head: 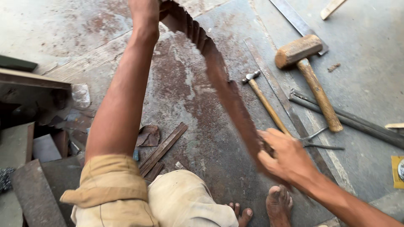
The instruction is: The person hammers a flat, rusty metal sheet on the floor using a small hammer and a large wooden mallet. They repeatedly reposition and flip the sheet to flatten and shape it.
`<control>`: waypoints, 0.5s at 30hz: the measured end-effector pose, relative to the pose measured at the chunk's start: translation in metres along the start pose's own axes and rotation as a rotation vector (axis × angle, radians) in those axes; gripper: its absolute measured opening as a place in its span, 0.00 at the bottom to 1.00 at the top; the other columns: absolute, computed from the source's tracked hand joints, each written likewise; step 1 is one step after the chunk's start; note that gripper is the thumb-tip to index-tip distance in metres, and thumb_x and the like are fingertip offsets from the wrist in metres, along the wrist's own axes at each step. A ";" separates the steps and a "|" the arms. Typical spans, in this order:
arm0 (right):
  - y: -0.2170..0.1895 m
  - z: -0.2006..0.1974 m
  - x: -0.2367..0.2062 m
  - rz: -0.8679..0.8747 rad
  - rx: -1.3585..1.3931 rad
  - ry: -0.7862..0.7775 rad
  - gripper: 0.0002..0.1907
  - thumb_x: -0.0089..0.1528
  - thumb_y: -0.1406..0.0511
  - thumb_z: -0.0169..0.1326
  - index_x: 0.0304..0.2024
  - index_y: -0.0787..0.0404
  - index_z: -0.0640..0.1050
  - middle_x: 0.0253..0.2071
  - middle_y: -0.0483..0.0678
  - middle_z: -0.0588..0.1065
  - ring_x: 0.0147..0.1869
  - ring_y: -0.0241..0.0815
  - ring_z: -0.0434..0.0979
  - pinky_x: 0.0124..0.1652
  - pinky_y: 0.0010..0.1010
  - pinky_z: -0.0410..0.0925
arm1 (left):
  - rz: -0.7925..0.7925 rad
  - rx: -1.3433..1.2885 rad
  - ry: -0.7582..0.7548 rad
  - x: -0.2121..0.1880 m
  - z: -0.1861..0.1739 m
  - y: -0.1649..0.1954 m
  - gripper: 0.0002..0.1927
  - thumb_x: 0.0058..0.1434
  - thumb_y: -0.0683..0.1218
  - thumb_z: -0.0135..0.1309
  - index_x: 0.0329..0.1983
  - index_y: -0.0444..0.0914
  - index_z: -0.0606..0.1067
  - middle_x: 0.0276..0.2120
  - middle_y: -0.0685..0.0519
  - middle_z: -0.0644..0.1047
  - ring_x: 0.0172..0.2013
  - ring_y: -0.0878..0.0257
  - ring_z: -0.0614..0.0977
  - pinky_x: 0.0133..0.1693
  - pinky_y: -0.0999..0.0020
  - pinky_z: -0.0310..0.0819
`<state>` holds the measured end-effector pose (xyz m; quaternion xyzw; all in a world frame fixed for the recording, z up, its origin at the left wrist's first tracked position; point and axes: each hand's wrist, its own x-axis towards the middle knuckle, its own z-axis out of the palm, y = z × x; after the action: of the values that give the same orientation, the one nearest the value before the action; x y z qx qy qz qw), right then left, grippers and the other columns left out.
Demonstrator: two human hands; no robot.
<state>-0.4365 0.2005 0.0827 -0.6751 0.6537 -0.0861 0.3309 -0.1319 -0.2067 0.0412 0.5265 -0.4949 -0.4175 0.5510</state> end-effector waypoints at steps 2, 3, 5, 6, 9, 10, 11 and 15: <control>-0.009 -0.015 -0.011 -0.006 -0.106 0.036 0.33 0.52 0.66 0.58 0.62 0.57 0.73 0.34 0.52 0.72 0.30 0.50 0.78 0.33 0.42 0.73 | -0.115 -0.407 -0.065 -0.032 -0.035 0.002 0.09 0.66 0.45 0.47 0.30 0.39 0.69 0.28 0.51 0.72 0.31 0.59 0.78 0.40 0.56 0.81; -0.012 -0.016 -0.018 -0.012 -0.129 0.055 0.36 0.50 0.66 0.59 0.63 0.57 0.72 0.36 0.52 0.73 0.30 0.51 0.78 0.32 0.42 0.74 | -0.169 -0.651 -0.118 -0.054 -0.051 -0.003 0.06 0.64 0.41 0.45 0.30 0.38 0.68 0.29 0.48 0.73 0.34 0.55 0.79 0.45 0.50 0.84; -0.014 -0.006 -0.032 -0.009 -0.168 0.071 0.40 0.48 0.66 0.60 0.65 0.57 0.70 0.38 0.53 0.73 0.30 0.53 0.79 0.32 0.42 0.74 | -0.418 -0.667 -0.056 -0.112 -0.074 -0.028 0.07 0.60 0.45 0.42 0.33 0.38 0.70 0.32 0.47 0.78 0.37 0.52 0.84 0.49 0.47 0.85; -0.013 0.006 -0.037 -0.007 -0.190 0.063 0.41 0.47 0.66 0.61 0.66 0.57 0.69 0.37 0.53 0.72 0.31 0.53 0.79 0.33 0.43 0.74 | -0.484 -0.744 -0.069 -0.140 -0.082 -0.044 0.09 0.60 0.46 0.44 0.37 0.37 0.71 0.36 0.45 0.78 0.40 0.50 0.83 0.50 0.45 0.82; -0.004 0.049 -0.051 -0.037 -0.299 -0.015 0.42 0.48 0.65 0.62 0.66 0.54 0.69 0.37 0.53 0.72 0.33 0.53 0.80 0.35 0.42 0.74 | -0.634 -0.933 0.044 -0.213 -0.099 -0.092 0.15 0.61 0.49 0.46 0.45 0.34 0.71 0.44 0.43 0.77 0.46 0.47 0.82 0.54 0.43 0.78; 0.001 0.062 -0.053 -0.058 -0.342 -0.050 0.41 0.49 0.65 0.62 0.67 0.53 0.69 0.37 0.53 0.71 0.34 0.53 0.80 0.35 0.42 0.74 | -0.671 -0.986 0.113 -0.231 -0.104 -0.104 0.17 0.62 0.50 0.47 0.47 0.34 0.71 0.46 0.42 0.77 0.47 0.46 0.81 0.55 0.43 0.77; 0.005 0.075 -0.055 -0.049 -0.335 -0.068 0.41 0.49 0.66 0.62 0.67 0.54 0.69 0.37 0.53 0.72 0.34 0.53 0.80 0.35 0.42 0.74 | -0.682 -0.983 0.144 -0.245 -0.107 -0.115 0.18 0.63 0.52 0.47 0.48 0.34 0.71 0.47 0.42 0.77 0.49 0.47 0.80 0.56 0.43 0.77; 0.019 0.106 -0.048 -0.090 -0.318 -0.058 0.39 0.48 0.66 0.62 0.63 0.58 0.69 0.39 0.53 0.72 0.35 0.53 0.80 0.34 0.43 0.74 | -0.727 -0.875 0.213 -0.271 -0.106 -0.140 0.24 0.65 0.56 0.49 0.56 0.35 0.69 0.51 0.42 0.77 0.53 0.49 0.79 0.56 0.46 0.76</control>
<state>-0.4004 0.2828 0.0056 -0.7497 0.6184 0.0231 0.2343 -0.0629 0.0629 -0.1217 0.4248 -0.0056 -0.6905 0.5854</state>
